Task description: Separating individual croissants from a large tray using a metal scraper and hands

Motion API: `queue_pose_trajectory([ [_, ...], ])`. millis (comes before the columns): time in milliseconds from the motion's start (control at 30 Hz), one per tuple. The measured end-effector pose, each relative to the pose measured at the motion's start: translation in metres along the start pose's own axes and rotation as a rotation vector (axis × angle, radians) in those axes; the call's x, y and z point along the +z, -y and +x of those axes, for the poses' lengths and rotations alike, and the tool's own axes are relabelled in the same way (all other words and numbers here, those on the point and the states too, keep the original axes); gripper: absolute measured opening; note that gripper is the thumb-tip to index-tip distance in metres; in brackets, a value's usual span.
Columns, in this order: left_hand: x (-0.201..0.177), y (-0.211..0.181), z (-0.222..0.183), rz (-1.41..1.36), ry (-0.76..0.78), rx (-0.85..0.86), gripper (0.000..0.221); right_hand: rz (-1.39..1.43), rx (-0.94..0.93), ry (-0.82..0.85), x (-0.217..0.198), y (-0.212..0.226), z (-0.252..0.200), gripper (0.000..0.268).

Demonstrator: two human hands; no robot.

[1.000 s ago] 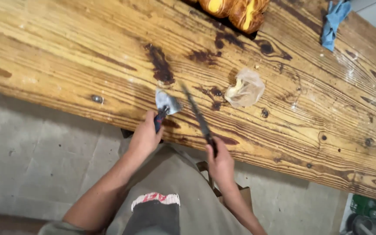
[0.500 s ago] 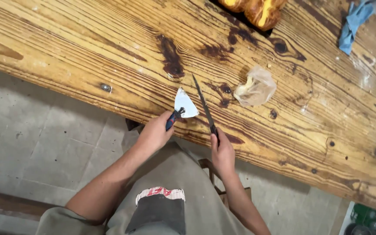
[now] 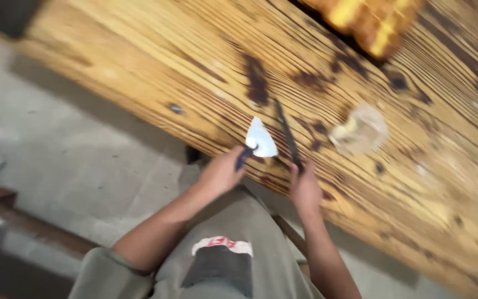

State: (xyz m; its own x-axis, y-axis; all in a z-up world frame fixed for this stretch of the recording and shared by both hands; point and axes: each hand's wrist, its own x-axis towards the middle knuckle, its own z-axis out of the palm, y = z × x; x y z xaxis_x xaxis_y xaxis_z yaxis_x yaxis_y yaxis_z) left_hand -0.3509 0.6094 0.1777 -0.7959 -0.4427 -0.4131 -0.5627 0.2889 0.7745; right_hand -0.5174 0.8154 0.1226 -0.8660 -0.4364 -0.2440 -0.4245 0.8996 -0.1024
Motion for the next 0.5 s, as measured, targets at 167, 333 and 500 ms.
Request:
queue_pose_trajectory([
  [167,-0.011,0.001,-0.029,-0.197,-0.127,-0.021,0.04,0.068,-0.192,-0.186,0.025,0.011,-0.01,0.051],
  [333,-0.021,0.009,-0.053,-0.33,-0.051,-0.003,0.038,0.28,-0.515,-0.479,-0.001,0.053,-0.032,0.046],
  [500,-0.05,0.018,-0.07,-0.069,-0.12,0.159,0.053,1.416,-0.058,0.665,0.022,0.129,-0.051,0.052],
])
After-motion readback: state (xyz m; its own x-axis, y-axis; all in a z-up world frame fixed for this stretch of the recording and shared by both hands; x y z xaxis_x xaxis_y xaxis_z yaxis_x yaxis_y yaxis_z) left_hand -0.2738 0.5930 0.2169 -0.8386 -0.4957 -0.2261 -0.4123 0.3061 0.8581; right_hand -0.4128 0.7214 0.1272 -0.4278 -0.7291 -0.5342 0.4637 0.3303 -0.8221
